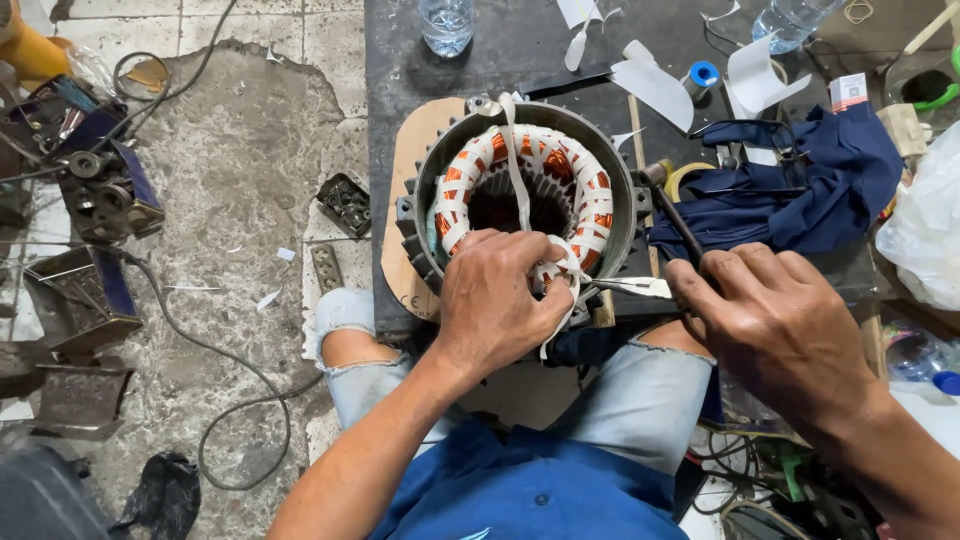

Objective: Securing motor coils with insulation strips and tightening them using pliers on a stator.

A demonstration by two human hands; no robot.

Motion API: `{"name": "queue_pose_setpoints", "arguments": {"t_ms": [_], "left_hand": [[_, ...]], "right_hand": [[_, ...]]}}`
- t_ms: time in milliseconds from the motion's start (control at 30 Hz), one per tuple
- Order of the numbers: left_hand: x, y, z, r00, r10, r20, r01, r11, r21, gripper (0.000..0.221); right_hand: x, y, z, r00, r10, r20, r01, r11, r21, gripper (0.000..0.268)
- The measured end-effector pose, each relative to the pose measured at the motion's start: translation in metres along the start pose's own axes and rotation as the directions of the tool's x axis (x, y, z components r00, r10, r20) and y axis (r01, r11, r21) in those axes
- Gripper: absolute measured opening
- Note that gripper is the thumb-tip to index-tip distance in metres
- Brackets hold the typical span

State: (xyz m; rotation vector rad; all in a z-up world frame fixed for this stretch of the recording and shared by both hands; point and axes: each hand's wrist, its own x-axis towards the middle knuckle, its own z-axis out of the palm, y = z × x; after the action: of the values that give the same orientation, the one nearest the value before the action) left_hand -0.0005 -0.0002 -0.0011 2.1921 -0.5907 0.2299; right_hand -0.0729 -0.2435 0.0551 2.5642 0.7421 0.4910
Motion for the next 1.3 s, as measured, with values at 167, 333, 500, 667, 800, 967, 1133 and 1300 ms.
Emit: {"name": "queue_pose_setpoints", "arguments": {"t_ms": [167,333,500,667,800,967,1133,1300], "left_hand": [[0.001,0.003,-0.002,1.0,0.008,0.0,-0.008,1.0,-0.023,0.015],[0.0,0.0,0.001,1.0,0.007,-0.002,-0.007,1.0,-0.003,0.017],[-0.001,-0.002,0.003,1.0,-0.008,0.002,0.008,1.0,0.005,0.018],[-0.001,-0.004,0.006,0.999,-0.036,0.031,0.033,0.996,0.083,0.04],[-0.001,-0.001,0.002,0.999,-0.034,0.041,0.031,0.996,0.086,0.03],[0.0,-0.002,0.003,0.999,-0.009,0.04,0.009,1.0,-0.013,0.026],[0.0,0.0,0.0,0.998,-0.008,0.065,0.007,1.0,0.011,0.031],[0.001,-0.001,-0.001,0.998,-0.005,0.06,0.006,1.0,-0.017,0.019]], "right_hand": [[-0.001,0.003,0.0,0.984,0.176,-0.033,-0.148,0.901,0.409,0.049],[0.025,-0.023,0.011,0.93,0.332,0.155,-0.333,0.588,0.738,0.02],[0.052,-0.042,0.017,0.914,0.334,0.229,-0.392,0.591,0.705,0.023],[0.061,-0.046,0.019,0.893,0.348,0.284,-0.449,0.657,0.606,0.017],[0.065,-0.044,0.017,0.849,0.353,0.393,-0.526,0.631,0.57,0.023],[0.067,-0.028,-0.001,0.801,0.376,0.465,-0.591,0.375,0.714,0.016],[0.066,-0.035,0.011,0.83,0.337,0.444,-0.557,0.494,0.668,0.021],[0.068,-0.026,-0.005,0.802,0.314,0.508,-0.593,0.311,0.743,0.014]]}}
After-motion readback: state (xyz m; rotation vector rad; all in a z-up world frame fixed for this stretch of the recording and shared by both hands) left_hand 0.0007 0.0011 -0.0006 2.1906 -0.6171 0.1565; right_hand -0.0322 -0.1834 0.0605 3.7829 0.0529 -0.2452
